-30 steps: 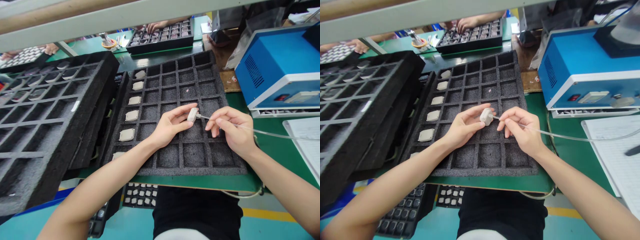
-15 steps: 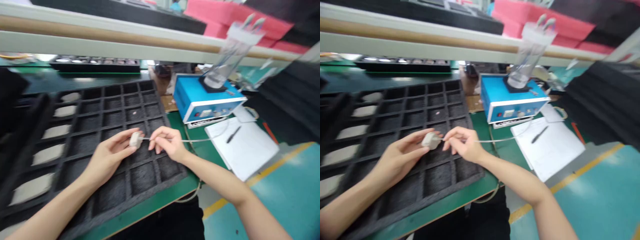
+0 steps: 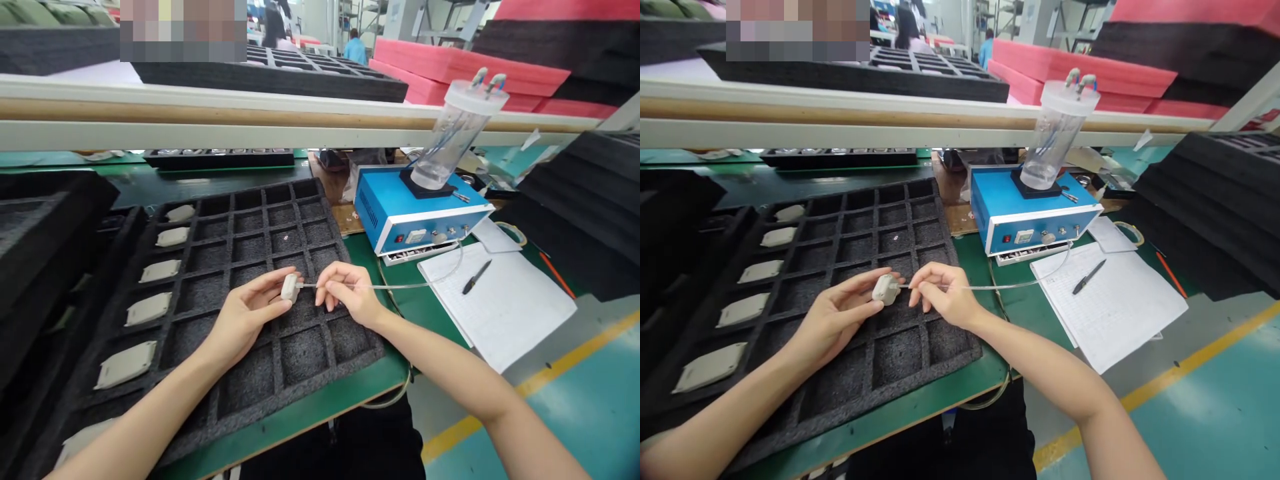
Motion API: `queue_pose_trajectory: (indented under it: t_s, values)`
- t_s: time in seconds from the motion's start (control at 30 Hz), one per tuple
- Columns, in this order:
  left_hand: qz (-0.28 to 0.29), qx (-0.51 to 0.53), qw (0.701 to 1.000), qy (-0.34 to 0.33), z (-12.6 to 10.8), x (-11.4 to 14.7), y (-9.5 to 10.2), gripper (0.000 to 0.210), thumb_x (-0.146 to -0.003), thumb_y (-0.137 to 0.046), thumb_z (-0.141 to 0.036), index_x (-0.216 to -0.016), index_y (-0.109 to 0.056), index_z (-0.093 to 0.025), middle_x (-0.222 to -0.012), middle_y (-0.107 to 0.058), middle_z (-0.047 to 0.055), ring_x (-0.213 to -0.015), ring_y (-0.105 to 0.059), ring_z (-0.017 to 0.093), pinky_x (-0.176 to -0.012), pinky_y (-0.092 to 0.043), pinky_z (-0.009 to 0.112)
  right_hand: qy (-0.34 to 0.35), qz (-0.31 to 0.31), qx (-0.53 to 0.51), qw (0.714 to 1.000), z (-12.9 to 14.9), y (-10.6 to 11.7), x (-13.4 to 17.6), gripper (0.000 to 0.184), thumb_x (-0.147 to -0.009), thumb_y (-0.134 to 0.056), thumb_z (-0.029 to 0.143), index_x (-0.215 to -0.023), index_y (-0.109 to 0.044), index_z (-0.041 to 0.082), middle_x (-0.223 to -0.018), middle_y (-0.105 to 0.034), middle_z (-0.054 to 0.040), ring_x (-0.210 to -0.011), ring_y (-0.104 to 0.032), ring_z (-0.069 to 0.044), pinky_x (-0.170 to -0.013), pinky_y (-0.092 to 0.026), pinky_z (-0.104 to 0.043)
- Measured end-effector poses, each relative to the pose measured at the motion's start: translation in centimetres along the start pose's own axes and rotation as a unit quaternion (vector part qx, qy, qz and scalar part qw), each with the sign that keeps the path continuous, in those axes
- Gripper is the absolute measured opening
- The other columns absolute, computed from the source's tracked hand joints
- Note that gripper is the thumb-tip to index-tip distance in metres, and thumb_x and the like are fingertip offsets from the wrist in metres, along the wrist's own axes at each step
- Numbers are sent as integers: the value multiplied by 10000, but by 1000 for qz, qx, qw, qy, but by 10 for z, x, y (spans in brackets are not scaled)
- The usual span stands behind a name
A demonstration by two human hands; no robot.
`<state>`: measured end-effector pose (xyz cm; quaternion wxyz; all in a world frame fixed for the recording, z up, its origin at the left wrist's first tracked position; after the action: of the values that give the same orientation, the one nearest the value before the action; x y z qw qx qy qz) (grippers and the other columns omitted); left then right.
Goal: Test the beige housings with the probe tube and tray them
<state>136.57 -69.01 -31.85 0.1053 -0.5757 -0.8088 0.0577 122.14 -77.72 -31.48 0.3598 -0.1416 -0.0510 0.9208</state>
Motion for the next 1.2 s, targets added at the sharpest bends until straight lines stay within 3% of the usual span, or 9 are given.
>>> queue_pose_trajectory:
  t_s: [0.8,1.2]
  values:
    - [-2,11,1000,-11,0,1,-1,454,-555,-872,-180,-992,-767,-248,-1061,-749,58,-1039,-666,237,-1056,-426,403,6,-5,25,1000,4,0,3,138,-773,-599,296,-756,-597,159,-594,-662,-11,-421,-511,-79,-431,-403,-202]
    - [61,52,995,-64,3,-1,-4,444,-593,-843,-120,-1011,-759,-244,-1013,-753,31,-994,-674,196,-978,-482,349,70,1,55,996,8,5,8,91,-843,-557,152,-796,-633,166,-640,-690,1,-445,-540,-87,-455,-436,-222]
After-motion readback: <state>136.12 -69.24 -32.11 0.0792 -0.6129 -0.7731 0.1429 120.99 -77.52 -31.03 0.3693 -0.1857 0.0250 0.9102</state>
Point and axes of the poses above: each hand's wrist, its own x-axis away from the middle knuckle, its own y-axis out of the back of the hand, z = x × y, the point moved 5 cm from there along -x, towards the middle knuckle
